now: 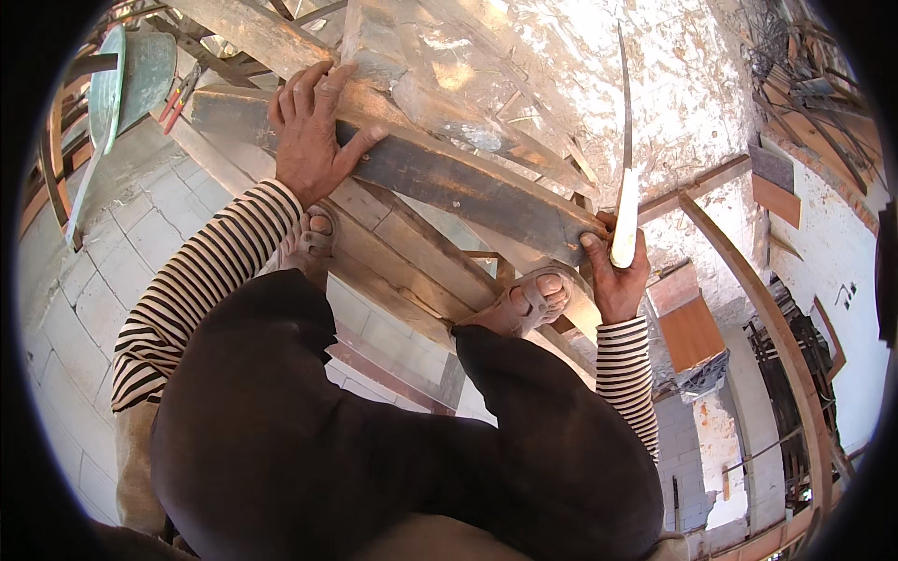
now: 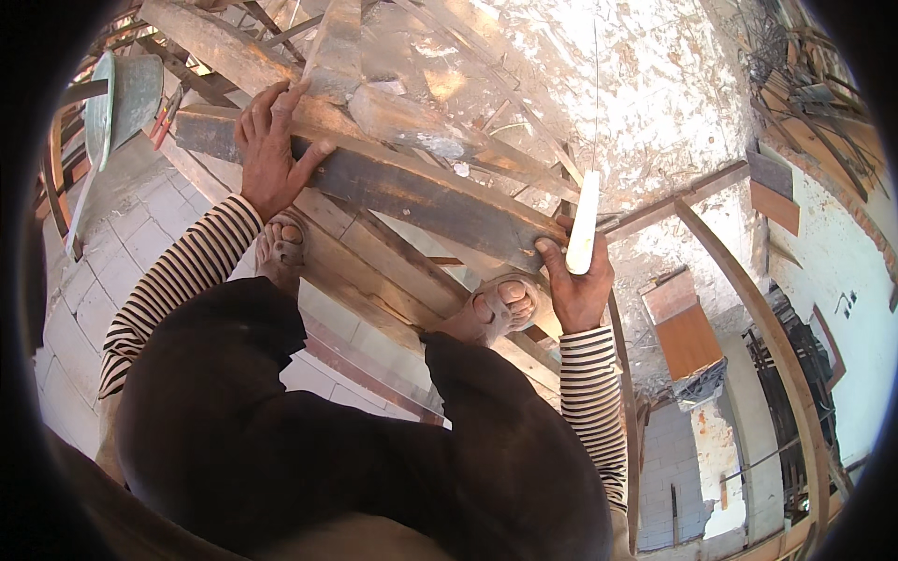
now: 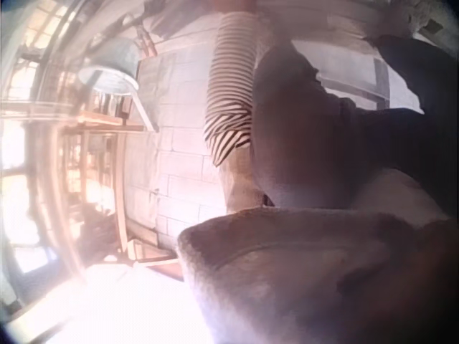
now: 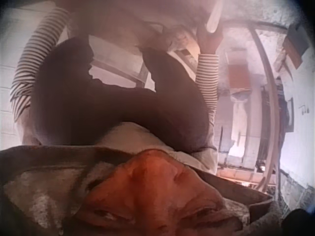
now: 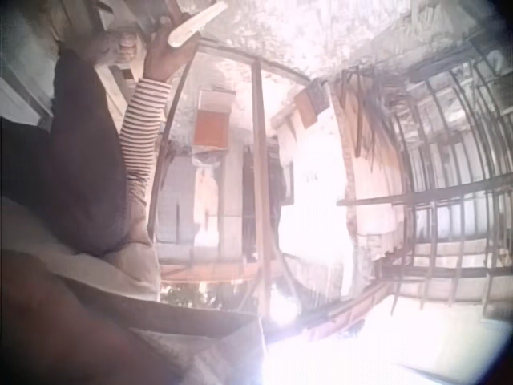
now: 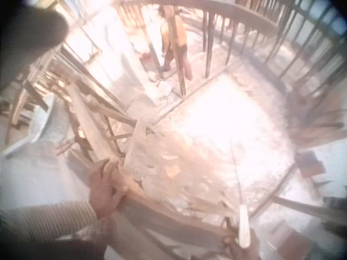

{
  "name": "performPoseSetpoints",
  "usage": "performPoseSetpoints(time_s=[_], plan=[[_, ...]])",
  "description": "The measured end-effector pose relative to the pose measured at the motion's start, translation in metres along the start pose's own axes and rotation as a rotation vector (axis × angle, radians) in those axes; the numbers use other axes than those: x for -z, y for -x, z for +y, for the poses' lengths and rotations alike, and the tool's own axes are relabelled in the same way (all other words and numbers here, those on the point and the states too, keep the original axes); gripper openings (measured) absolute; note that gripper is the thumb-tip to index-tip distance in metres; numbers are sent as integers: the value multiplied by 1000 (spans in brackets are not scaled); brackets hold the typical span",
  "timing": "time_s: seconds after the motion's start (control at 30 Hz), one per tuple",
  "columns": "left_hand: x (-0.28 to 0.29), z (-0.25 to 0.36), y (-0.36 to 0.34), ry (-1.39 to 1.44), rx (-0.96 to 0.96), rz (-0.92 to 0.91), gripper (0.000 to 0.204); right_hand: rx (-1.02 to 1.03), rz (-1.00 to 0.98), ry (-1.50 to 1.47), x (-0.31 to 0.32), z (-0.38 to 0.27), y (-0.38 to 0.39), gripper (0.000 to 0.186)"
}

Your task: The person measures a wooden plank with a try square and pencil, then uses a hand saw to cut the plank on a wooden scaffold. The person also uses pliers and a hammer to remove nails from the wood.

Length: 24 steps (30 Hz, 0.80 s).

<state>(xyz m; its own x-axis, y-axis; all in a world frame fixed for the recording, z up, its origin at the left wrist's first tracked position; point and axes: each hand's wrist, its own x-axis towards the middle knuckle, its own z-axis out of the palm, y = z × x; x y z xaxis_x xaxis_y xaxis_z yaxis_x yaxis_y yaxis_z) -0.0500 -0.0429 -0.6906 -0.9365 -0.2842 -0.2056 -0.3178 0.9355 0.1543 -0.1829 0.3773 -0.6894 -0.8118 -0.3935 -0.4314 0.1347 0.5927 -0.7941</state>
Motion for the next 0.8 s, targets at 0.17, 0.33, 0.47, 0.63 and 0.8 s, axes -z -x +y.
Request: performPoseSetpoints(time_s=[0.17,0.33,0.47,0.63,0.8], plan=[[-14,-28,-6,125,745,4,97,-95,-61,-62,5,-5,-9,42],[-17,-44,6,106,602,-226,111,-106,-116,19,12,-13,-12,39],[-16,-53,3,37,587,-355,114,-155,-150,67,16,-23,-15,39],[-9,-49,-8,60,601,-261,108,-163,-115,236,15,-27,-18,40],[6,-36,-7,168,646,-261,110,-139,-115,235,14,-22,-17,40]])
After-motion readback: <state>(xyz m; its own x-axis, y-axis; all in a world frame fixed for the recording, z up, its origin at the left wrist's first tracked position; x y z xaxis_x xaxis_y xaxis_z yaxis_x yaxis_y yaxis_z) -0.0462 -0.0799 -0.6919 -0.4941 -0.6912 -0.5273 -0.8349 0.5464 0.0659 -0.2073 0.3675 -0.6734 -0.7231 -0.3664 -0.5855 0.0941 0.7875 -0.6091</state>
